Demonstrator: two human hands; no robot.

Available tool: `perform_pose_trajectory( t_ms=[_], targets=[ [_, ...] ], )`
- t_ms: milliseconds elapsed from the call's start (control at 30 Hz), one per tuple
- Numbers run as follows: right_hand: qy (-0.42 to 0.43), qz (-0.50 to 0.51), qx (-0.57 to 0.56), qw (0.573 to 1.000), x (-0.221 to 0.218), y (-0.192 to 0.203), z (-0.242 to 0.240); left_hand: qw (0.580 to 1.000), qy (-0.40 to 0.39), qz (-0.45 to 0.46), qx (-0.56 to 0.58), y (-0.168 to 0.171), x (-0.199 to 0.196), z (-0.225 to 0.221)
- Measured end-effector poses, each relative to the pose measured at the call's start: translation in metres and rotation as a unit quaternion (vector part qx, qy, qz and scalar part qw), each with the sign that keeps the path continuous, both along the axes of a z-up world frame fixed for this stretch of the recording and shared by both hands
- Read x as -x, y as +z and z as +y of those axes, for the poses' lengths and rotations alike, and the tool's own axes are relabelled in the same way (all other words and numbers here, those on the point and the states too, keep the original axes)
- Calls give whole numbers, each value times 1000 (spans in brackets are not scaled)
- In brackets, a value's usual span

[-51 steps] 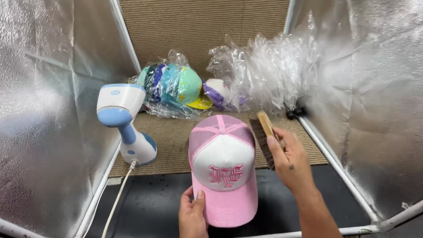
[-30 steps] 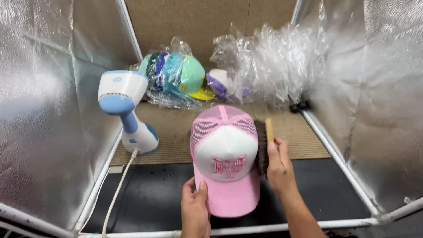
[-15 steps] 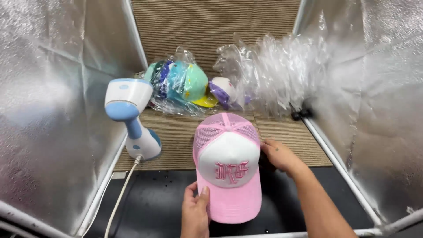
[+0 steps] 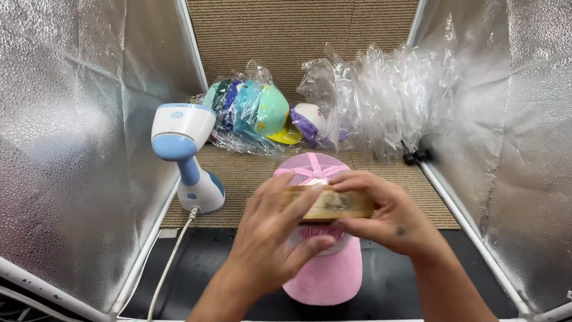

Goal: The person uses a brush to clean the surface of various hats and then organizes them by placing each into a plastic bag.

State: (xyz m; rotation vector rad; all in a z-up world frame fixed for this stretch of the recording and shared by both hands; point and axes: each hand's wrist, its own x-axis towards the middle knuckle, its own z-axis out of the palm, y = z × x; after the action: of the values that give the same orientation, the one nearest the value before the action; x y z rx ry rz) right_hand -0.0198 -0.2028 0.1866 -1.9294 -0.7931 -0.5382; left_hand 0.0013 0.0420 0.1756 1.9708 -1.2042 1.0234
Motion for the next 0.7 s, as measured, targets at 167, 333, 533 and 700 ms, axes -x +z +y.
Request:
perform_pose_trajectory(
  t_ms=[167, 333, 533, 700],
  targets=[
    [-166, -119, -84, 975, -23, -41, 12, 999, 28, -30, -4, -2, -56, -17],
    [-301, -104, 16, 948, -14, -86, 21, 994, -27, 39, -103, 14, -50, -28],
    [-320, -67, -59, 943, -17, -110, 27, 986, -62, 6, -155, 29, -60, -39],
    [-287, -118, -58, 949, -16, -114, 31, 994, -82, 2, -69, -2, -163, -46]
  ],
)
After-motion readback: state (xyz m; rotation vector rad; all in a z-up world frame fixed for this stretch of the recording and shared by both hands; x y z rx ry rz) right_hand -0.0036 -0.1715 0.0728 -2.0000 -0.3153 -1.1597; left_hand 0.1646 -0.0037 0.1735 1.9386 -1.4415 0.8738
